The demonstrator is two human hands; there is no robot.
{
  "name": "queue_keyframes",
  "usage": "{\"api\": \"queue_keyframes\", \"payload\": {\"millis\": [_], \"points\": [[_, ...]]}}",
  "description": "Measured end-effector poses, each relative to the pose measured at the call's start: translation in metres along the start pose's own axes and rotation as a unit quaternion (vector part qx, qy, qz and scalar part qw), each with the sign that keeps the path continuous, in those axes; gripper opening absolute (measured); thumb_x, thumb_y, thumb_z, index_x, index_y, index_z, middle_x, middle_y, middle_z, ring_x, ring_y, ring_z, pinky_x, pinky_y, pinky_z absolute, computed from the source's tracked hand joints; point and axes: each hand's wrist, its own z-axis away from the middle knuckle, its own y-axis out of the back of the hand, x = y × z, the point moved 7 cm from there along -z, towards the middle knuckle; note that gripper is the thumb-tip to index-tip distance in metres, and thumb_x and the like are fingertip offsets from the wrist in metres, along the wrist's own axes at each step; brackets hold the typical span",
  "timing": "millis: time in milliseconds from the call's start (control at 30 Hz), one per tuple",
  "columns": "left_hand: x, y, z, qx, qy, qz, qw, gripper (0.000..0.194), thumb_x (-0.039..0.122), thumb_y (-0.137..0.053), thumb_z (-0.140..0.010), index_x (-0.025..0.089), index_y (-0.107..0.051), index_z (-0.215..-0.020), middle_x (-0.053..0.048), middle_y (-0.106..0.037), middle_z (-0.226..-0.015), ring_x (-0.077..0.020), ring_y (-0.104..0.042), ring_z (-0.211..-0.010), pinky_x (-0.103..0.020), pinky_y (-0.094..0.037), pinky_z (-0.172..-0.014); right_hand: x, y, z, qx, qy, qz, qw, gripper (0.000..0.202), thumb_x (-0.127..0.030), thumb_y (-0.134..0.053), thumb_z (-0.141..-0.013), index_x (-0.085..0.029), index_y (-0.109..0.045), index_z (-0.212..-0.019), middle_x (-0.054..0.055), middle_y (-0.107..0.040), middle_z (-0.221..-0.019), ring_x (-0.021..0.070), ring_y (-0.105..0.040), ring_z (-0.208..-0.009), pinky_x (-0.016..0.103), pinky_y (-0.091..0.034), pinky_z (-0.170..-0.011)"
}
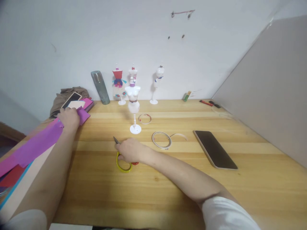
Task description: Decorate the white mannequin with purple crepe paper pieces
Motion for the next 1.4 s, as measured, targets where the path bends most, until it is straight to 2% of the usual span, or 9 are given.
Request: {"api": "queue_keyframes", "payload": {"millis": [200, 333, 467, 600, 733, 900, 1067, 1200, 1400], "points": [[0.019, 0.056, 0.002, 0.148, -0.037, 0.197, 0.968, 0.030, 0.031, -0.044, -0.097, 0.019, -0.072, -0.093, -0.018, -0.069, -0.107, -0.0391, -0.057, -0.113, -0.048, -0.039, -0.087, 0.000, 0.002, 0.001, 0.014, 0.008, 0.002, 1.000, 0.033, -0.038, -0.062, -0.092, -0.014, -0.070, -0.113, 0.015, -0.077, -0.095, 0.0291, -0.073, -0.087, 0.032, -0.043, -0.064], [0.037, 0.091, 0.009, 0.184, -0.008, 0.444, 0.877, 0.008, 0.019, -0.062, -0.085, 0.020, -0.068, -0.080, -0.003, -0.065, -0.077, -0.0235, -0.061, -0.083, -0.035, -0.041, -0.077, 0.000, 0.008, 0.003, 0.001, 0.000, -0.026, 1.000, 0.028, -0.038, -0.063, -0.091, -0.014, -0.073, -0.101, 0.013, -0.076, -0.087, 0.0258, -0.070, -0.080, 0.031, -0.037, -0.059], [0.075, 0.089, 0.025, -0.010, 0.027, 0.727, 0.686, 0.016, 0.019, -0.067, -0.081, 0.018, -0.058, -0.068, 0.003, -0.057, -0.064, -0.0115, -0.049, -0.056, -0.026, -0.040, -0.059, 0.011, 0.025, 0.005, 0.115, -0.038, -0.180, 0.976, 0.029, -0.039, -0.062, -0.092, -0.016, -0.072, -0.106, 0.006, -0.071, -0.079, 0.0183, -0.063, -0.070, 0.028, -0.037, -0.060], [0.116, 0.093, 0.054, -0.146, -0.011, 0.802, 0.580, 0.021, 0.025, -0.077, -0.076, 0.017, -0.059, -0.071, 0.001, -0.062, -0.068, -0.0106, -0.055, -0.057, -0.023, -0.045, -0.058, 0.028, 0.039, 0.014, 0.257, -0.014, -0.433, 0.864, 0.054, -0.036, -0.059, -0.092, -0.017, -0.050, -0.142, 0.006, -0.070, -0.100, 0.0147, -0.062, -0.075, 0.029, -0.047, -0.069], [0.138, 0.093, 0.076, -0.148, -0.028, 0.809, 0.568, 0.021, 0.026, -0.079, -0.073, 0.018, -0.060, -0.071, 0.003, -0.060, -0.062, -0.0098, -0.053, -0.053, -0.022, -0.044, -0.054, 0.037, 0.057, 0.027, 0.343, 0.059, -0.542, 0.765, 0.060, -0.043, -0.060, -0.091, -0.022, -0.043, -0.145, 0.011, -0.061, -0.126, 0.0181, -0.064, -0.095, 0.031, -0.052, -0.075], [0.154, 0.086, 0.091, -0.159, -0.032, 0.785, 0.597, 0.022, 0.032, -0.080, -0.074, 0.020, -0.061, -0.075, 0.004, -0.060, -0.060, -0.0115, -0.055, -0.051, -0.023, -0.045, -0.053, 0.056, 0.070, 0.037, 0.413, 0.023, -0.592, 0.692, 0.052, -0.043, -0.073, -0.078, -0.021, -0.056, -0.121, 0.006, -0.067, -0.105, 0.0176, -0.064, -0.085, 0.028, -0.052, -0.066], [0.165, 0.093, 0.100, -0.241, -0.094, 0.798, 0.544, 0.030, 0.038, -0.082, -0.073, 0.017, -0.068, -0.087, -0.003, -0.071, -0.076, -0.0184, -0.067, -0.069, -0.030, -0.052, -0.066, 0.067, 0.069, 0.033, 0.375, -0.005, -0.634, 0.677, 0.025, -0.037, -0.075, -0.071, -0.019, -0.063, -0.084, -0.004, -0.060, -0.063, 0.0107, -0.054, -0.055, 0.026, -0.046, -0.056], [0.169, 0.092, 0.105, -0.318, -0.127, 0.775, 0.530, 0.037, 0.037, -0.086, -0.071, 0.014, -0.073, -0.096, -0.009, -0.076, -0.092, -0.0244, -0.071, -0.083, -0.032, -0.053, -0.072, 0.064, 0.075, 0.038, 0.355, 0.003, -0.641, 0.681, 0.021, -0.032, -0.074, -0.070, -0.019, -0.064, -0.083, -0.006, -0.059, -0.061, 0.0096, -0.053, -0.053, 0.025, -0.045, -0.055], [0.164, 0.088, 0.100, -0.317, -0.116, 0.775, 0.534, 0.028, 0.030, -0.089, -0.069, 0.016, -0.077, -0.090, -0.006, -0.077, -0.087, -0.0197, -0.069, -0.076, -0.030, -0.053, -0.069, 0.066, 0.080, 0.046, 0.397, -0.018, -0.628, 0.669, 0.023, -0.033, -0.073, -0.073, -0.019, -0.061, -0.086, -0.008, -0.055, -0.059, 0.0085, -0.050, -0.052, 0.024, -0.043, -0.055]]}}
